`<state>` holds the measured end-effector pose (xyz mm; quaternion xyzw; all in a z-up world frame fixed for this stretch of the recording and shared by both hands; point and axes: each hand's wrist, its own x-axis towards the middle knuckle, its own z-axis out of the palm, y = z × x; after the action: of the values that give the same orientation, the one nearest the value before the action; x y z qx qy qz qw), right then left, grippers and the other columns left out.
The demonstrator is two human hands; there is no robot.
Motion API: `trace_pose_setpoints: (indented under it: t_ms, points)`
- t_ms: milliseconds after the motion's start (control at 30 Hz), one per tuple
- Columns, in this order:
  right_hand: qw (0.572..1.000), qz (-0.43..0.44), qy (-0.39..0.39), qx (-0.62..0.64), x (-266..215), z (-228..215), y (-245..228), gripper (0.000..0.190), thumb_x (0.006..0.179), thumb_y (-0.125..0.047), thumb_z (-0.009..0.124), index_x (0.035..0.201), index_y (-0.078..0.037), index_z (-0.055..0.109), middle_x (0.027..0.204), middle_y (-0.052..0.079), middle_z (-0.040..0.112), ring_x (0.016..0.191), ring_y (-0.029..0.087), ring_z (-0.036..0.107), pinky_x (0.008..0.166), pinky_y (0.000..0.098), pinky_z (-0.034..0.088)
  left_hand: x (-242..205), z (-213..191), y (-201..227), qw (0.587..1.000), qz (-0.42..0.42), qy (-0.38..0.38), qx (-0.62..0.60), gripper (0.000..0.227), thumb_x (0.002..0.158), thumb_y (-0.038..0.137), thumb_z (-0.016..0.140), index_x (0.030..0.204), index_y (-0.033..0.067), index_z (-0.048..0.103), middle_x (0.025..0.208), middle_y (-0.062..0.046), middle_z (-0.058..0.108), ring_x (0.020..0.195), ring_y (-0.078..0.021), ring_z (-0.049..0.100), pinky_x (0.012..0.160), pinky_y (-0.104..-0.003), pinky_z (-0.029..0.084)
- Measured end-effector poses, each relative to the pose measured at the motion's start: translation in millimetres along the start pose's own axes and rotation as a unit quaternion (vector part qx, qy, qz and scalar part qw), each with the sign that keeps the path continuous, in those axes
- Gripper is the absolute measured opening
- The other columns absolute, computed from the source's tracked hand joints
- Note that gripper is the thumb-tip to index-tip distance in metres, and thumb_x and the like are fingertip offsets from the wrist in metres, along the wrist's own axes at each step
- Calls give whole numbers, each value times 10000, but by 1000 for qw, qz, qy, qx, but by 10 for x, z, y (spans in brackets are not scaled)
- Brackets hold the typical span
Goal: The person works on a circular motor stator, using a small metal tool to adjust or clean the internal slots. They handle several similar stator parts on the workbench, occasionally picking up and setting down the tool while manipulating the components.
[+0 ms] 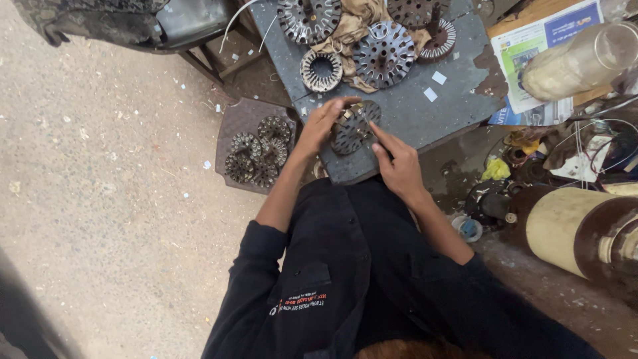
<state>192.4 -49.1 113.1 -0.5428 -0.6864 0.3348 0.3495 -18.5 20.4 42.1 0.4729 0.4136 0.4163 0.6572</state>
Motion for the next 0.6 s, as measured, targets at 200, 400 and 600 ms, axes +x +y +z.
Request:
trace_pose_setpoints:
  t_ms: [200,400,600]
  points:
    - [1000,11,3,6,-55,20,56,419,1005,-74,621,1422,-104,621,1141,211,721,1036,335,725,921,375,538,253,-81,-156,998,49,-32,25,281,1052,185,615,1251,0,685,1161,-48,730,1078,-112,656,964,-275,526]
    - [999,-13,37,8,-34,77,117,403,1016,-81,631,1418,-95,623,1188,224,715,1098,349,718,941,386,536,282,-91,-258,990,46,43,127,232,1057,198,620,1165,1,676,1025,-27,718,964,-101,645,872,-269,532]
    - [1000,19,6,-8,3,33,160,402,1009,-106,624,1411,-113,633,1172,207,720,1077,354,715,918,398,538,250,-119,-216,999,26,21,32,308,1058,174,619,1320,11,608,1195,-55,680,1110,-157,616,945,-321,509]
